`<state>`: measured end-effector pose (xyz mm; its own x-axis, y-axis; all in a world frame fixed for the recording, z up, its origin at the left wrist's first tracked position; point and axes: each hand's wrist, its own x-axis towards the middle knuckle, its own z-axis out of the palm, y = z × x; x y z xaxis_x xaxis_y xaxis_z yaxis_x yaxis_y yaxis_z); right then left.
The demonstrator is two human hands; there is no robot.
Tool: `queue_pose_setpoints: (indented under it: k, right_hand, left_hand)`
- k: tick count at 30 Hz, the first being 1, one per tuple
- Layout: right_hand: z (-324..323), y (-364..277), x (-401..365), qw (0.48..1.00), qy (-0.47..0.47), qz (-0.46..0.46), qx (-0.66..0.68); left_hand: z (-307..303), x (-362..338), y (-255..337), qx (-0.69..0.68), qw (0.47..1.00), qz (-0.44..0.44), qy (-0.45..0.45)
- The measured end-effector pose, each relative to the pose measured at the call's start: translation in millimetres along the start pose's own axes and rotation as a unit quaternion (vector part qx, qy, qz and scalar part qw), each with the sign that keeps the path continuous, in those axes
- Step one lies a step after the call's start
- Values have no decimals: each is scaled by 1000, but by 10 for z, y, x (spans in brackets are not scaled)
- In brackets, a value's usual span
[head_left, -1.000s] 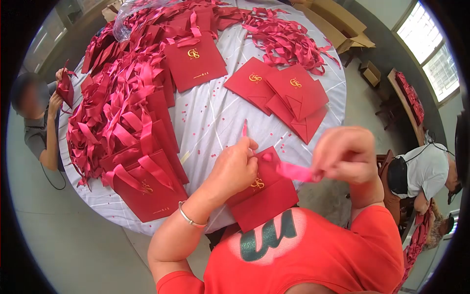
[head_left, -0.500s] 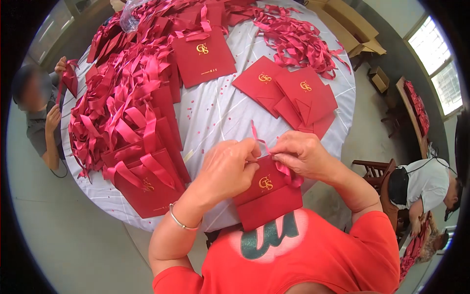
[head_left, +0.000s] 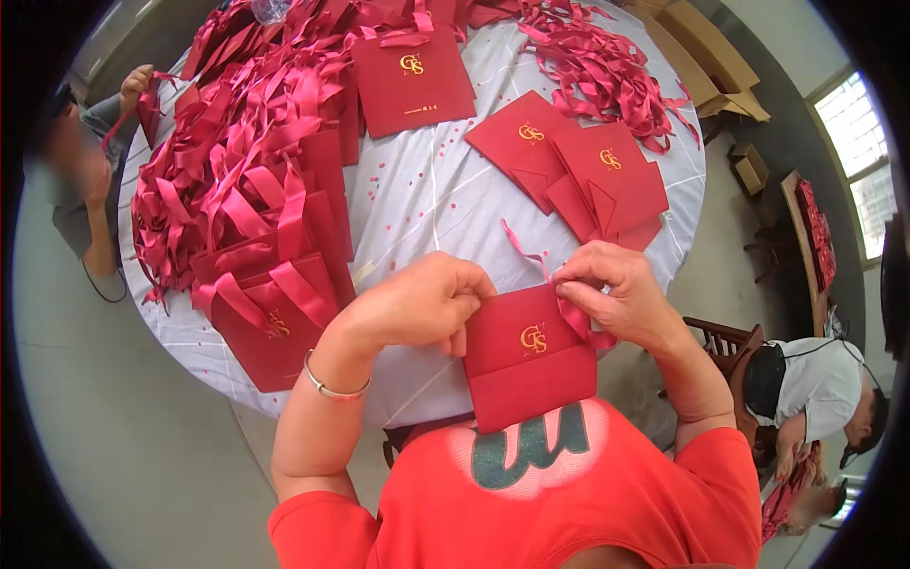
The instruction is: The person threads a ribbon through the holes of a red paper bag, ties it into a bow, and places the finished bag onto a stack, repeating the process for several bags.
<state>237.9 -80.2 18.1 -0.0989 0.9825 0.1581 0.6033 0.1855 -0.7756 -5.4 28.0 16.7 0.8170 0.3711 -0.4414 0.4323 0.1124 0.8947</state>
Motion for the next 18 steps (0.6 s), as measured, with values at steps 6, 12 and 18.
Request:
queue_pose_setpoints:
  k: [6,12,18]
  right_hand:
    - [73,-169,-10,996,50,-70,-14]
    - [250,-154,19,987,18,-160,-1]
    - [328,-234,31,989,-3,-146,4]
  left_hand:
    - [-15,25,0,2,999,-40,6]
    - [-14,39,-20,-59,997,-38,20]
    - [-22,62,-71,-31,999,-23,18]
